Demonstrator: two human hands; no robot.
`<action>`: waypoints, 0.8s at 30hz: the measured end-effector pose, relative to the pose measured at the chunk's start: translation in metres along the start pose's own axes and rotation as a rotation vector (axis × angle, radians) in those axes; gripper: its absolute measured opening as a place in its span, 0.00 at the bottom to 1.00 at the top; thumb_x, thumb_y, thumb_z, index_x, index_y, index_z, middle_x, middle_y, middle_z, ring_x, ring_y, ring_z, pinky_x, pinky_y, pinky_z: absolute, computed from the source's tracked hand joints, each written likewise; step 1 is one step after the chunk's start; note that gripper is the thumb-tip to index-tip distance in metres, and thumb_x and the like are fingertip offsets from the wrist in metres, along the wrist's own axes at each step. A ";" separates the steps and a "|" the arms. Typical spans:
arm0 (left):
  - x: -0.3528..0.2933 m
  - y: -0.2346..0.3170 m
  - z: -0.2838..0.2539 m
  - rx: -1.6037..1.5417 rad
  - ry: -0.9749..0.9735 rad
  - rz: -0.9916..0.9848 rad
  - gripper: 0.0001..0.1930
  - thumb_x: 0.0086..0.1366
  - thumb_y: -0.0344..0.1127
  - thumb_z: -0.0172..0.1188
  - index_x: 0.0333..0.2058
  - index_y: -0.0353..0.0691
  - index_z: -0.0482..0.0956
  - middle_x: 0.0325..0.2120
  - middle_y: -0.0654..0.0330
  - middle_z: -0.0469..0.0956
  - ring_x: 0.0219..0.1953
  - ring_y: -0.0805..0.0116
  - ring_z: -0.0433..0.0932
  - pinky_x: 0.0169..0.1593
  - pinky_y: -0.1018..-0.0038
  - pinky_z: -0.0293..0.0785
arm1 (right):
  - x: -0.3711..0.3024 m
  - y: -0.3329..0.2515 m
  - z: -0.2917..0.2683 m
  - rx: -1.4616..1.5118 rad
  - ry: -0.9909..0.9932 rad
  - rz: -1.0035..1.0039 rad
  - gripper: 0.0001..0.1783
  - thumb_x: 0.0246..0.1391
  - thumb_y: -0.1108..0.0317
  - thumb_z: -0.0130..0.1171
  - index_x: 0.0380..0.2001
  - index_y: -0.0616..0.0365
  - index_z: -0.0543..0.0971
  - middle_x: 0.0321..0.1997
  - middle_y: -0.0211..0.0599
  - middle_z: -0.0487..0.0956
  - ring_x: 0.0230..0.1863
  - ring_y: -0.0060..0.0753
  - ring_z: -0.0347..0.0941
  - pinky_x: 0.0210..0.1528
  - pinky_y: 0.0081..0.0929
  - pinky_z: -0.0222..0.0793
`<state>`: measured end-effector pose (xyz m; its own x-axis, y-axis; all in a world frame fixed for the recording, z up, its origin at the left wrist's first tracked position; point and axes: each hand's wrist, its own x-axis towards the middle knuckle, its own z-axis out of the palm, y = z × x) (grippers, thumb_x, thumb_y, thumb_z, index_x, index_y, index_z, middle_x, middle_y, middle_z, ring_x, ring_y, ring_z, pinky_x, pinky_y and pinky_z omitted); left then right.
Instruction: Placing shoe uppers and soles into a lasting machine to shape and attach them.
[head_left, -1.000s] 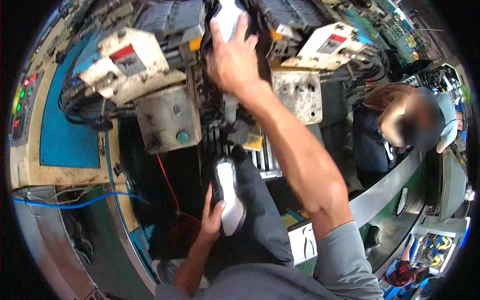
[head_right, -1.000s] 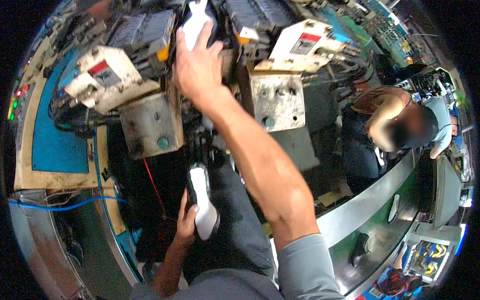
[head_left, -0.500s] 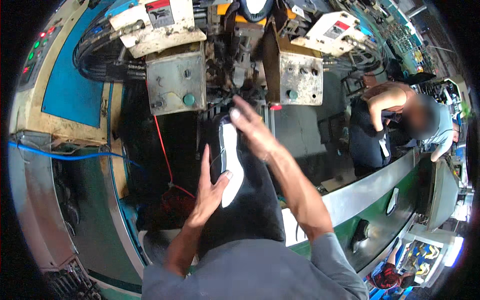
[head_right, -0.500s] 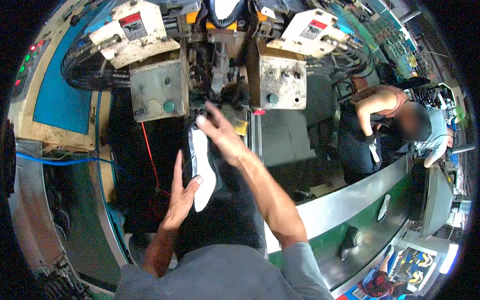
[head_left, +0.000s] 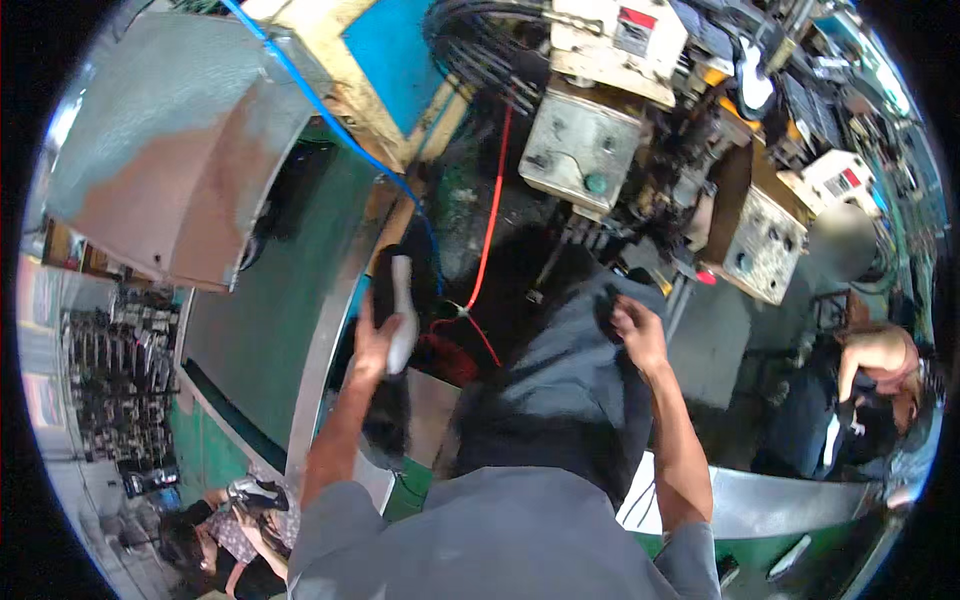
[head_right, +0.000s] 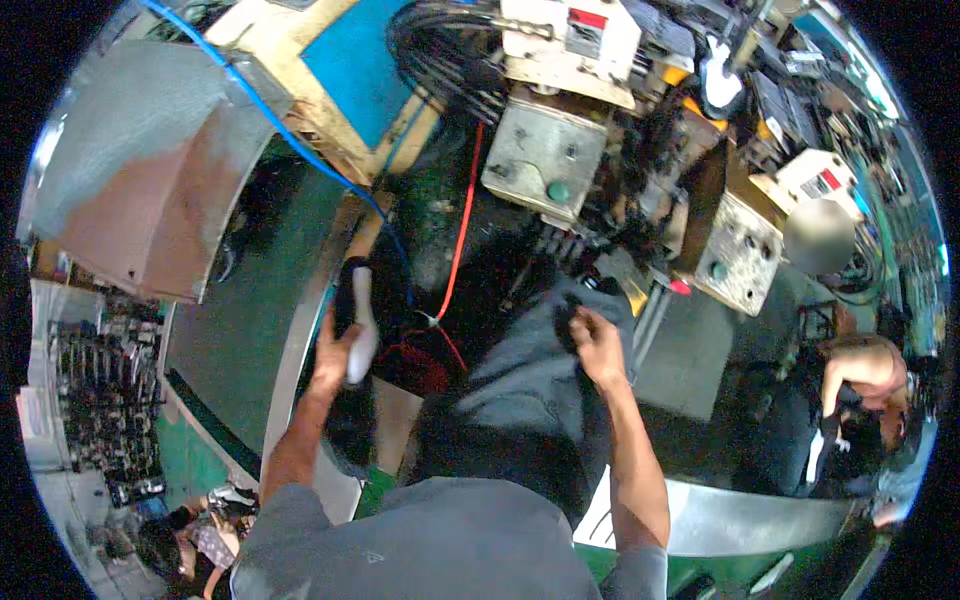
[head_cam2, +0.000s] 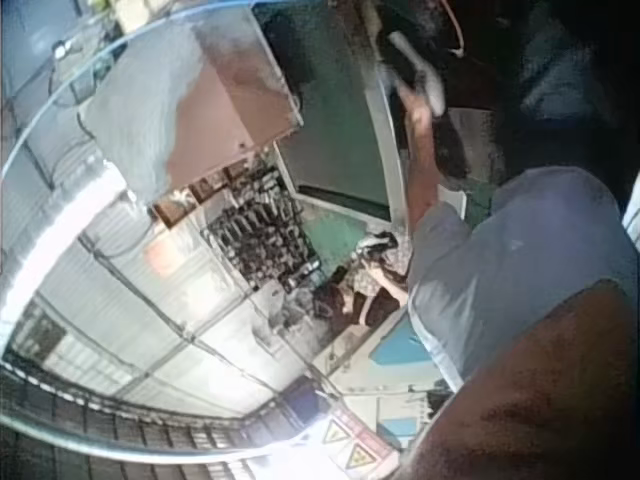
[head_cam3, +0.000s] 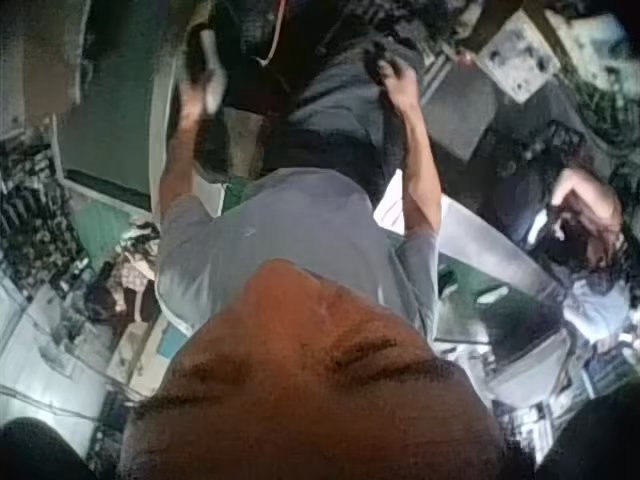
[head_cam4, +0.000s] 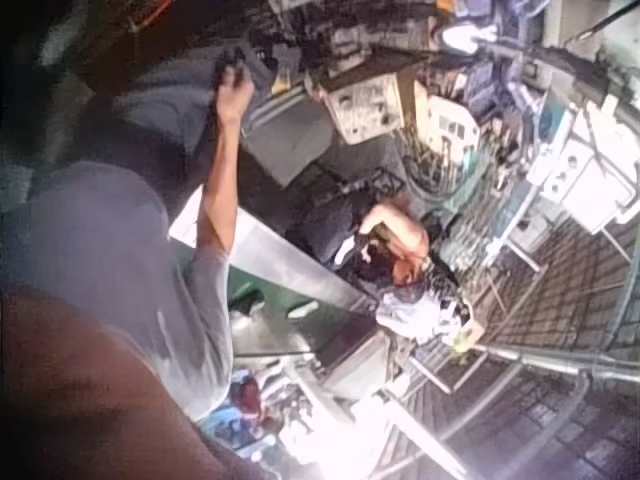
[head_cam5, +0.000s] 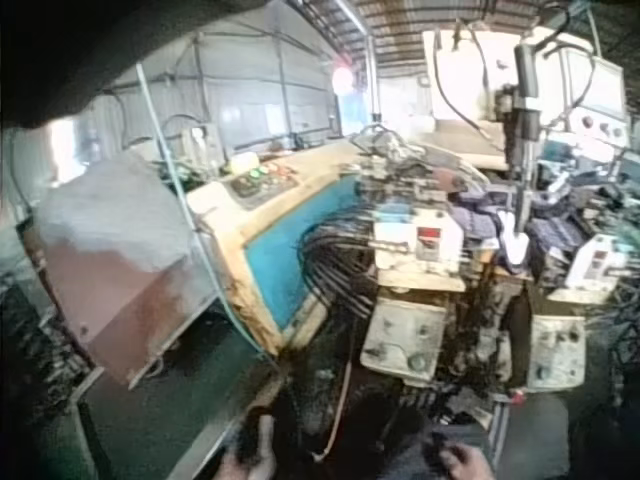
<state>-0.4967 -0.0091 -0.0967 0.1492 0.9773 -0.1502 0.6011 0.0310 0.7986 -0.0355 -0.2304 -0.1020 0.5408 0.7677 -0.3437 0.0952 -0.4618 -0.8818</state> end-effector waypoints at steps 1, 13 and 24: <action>0.008 -0.030 -0.033 0.241 0.130 0.031 0.50 0.65 0.38 0.71 0.80 0.37 0.52 0.76 0.40 0.62 0.76 0.50 0.65 0.76 0.59 0.60 | 0.000 0.008 -0.005 -0.051 0.046 0.030 0.22 0.70 0.66 0.61 0.61 0.69 0.81 0.51 0.50 0.88 0.54 0.38 0.85 0.60 0.34 0.77; 0.069 -0.164 -0.170 0.959 -0.158 -0.067 0.21 0.69 0.40 0.56 0.58 0.40 0.78 0.40 0.37 0.82 0.45 0.34 0.81 0.47 0.48 0.78 | -0.008 0.043 -0.006 -0.601 0.285 0.095 0.40 0.65 0.51 0.63 0.77 0.46 0.65 0.80 0.65 0.57 0.75 0.74 0.63 0.76 0.59 0.63; 0.177 0.259 0.074 0.323 0.008 1.069 0.24 0.78 0.35 0.56 0.69 0.36 0.72 0.66 0.38 0.71 0.68 0.38 0.69 0.72 0.52 0.64 | 0.007 0.018 0.000 -0.650 0.210 0.343 0.51 0.69 0.37 0.56 0.84 0.42 0.47 0.81 0.65 0.53 0.78 0.69 0.56 0.75 0.66 0.58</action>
<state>-0.2561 0.1564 0.0404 0.7074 0.4703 0.5276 0.3429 -0.8811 0.3256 -0.0300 -0.2332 -0.1200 0.7703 0.4633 -0.4383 0.3303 -0.8777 -0.3471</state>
